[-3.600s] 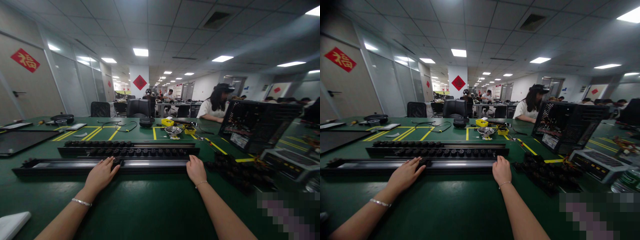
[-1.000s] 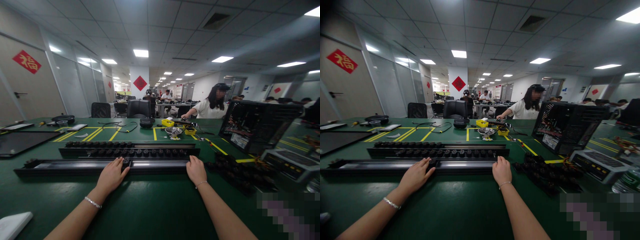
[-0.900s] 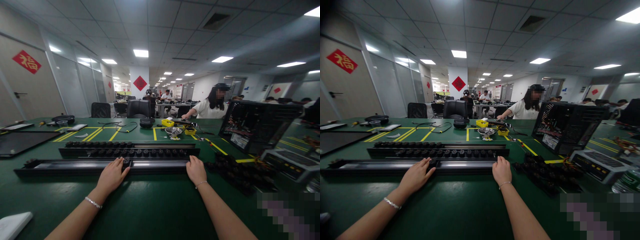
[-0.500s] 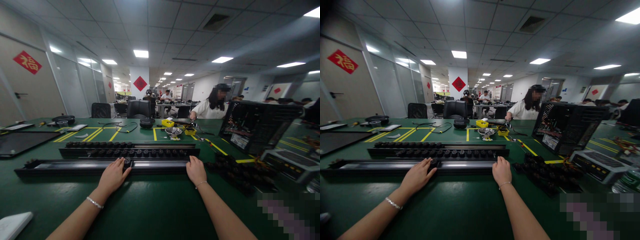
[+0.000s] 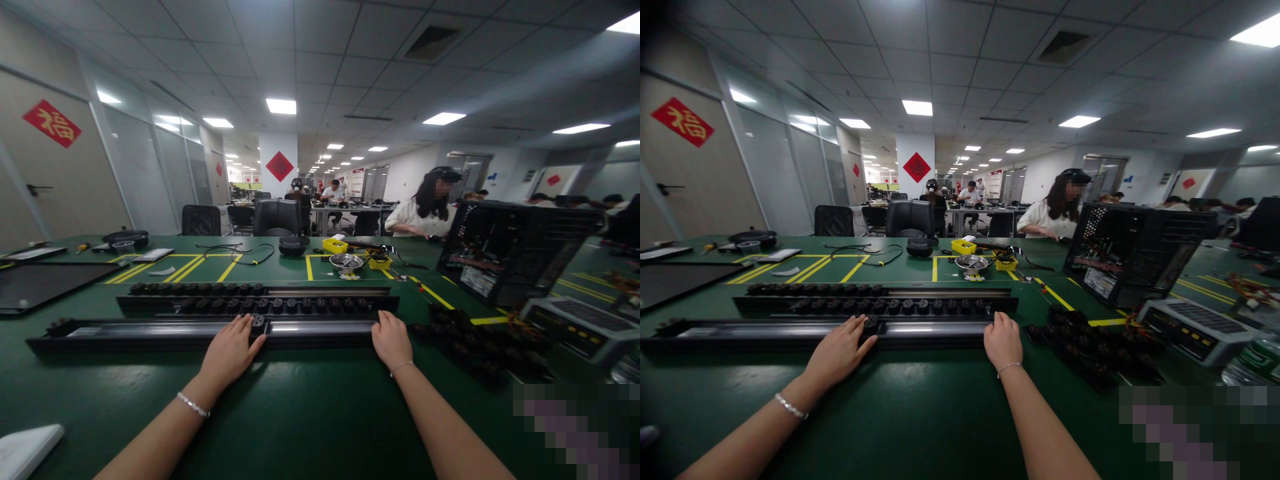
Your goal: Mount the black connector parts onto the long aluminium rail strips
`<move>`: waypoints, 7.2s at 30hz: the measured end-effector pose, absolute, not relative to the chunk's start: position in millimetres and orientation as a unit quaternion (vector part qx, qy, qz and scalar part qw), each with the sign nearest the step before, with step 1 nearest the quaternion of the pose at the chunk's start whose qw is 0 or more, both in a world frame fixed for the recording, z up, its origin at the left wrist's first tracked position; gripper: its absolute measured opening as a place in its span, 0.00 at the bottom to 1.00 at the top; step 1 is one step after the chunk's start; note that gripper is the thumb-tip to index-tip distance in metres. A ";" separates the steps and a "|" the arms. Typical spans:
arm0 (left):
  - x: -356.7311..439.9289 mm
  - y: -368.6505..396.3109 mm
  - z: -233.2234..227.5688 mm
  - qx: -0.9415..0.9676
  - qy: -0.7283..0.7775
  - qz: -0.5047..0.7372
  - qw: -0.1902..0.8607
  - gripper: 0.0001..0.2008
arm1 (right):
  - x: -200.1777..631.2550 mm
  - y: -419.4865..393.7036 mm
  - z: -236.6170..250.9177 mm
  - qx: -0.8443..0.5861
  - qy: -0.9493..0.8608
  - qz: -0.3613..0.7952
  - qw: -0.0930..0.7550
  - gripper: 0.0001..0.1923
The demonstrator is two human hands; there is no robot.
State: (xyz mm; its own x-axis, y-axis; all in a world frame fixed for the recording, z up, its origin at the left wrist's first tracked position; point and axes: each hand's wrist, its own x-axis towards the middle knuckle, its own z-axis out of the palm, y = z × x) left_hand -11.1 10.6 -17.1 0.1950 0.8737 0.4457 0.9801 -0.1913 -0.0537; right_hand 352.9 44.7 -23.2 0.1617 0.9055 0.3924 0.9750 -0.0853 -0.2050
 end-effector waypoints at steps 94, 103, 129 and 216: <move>38.1 10.1 -15.3 -0.764 -0.610 -0.156 0.143 0.35 | 349.3 39.8 -16.9 -0.739 -0.637 -0.064 0.210 0.27; 43.1 8.6 -13.3 -0.764 -0.613 -0.140 0.144 0.36 | 350.6 43.6 -21.0 -0.725 -0.649 -0.091 0.212 0.26; 56.3 7.3 -9.8 -0.766 -0.612 -0.144 0.134 0.35 | 351.2 43.7 -21.4 -0.732 -0.642 -0.078 0.214 0.26; 95.9 6.9 -5.7 -0.781 -0.598 -0.140 0.112 0.36 | 347.9 39.1 -17.1 -0.733 -0.638 -0.082 0.220 0.26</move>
State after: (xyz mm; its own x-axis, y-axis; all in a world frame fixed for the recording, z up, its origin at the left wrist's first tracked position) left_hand 95.9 6.9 -5.7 0.2456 0.9028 0.3529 0.9656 -0.2599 -0.0070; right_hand 347.9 39.1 -17.1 0.1726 0.8999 0.4006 0.9717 -0.0889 -0.2189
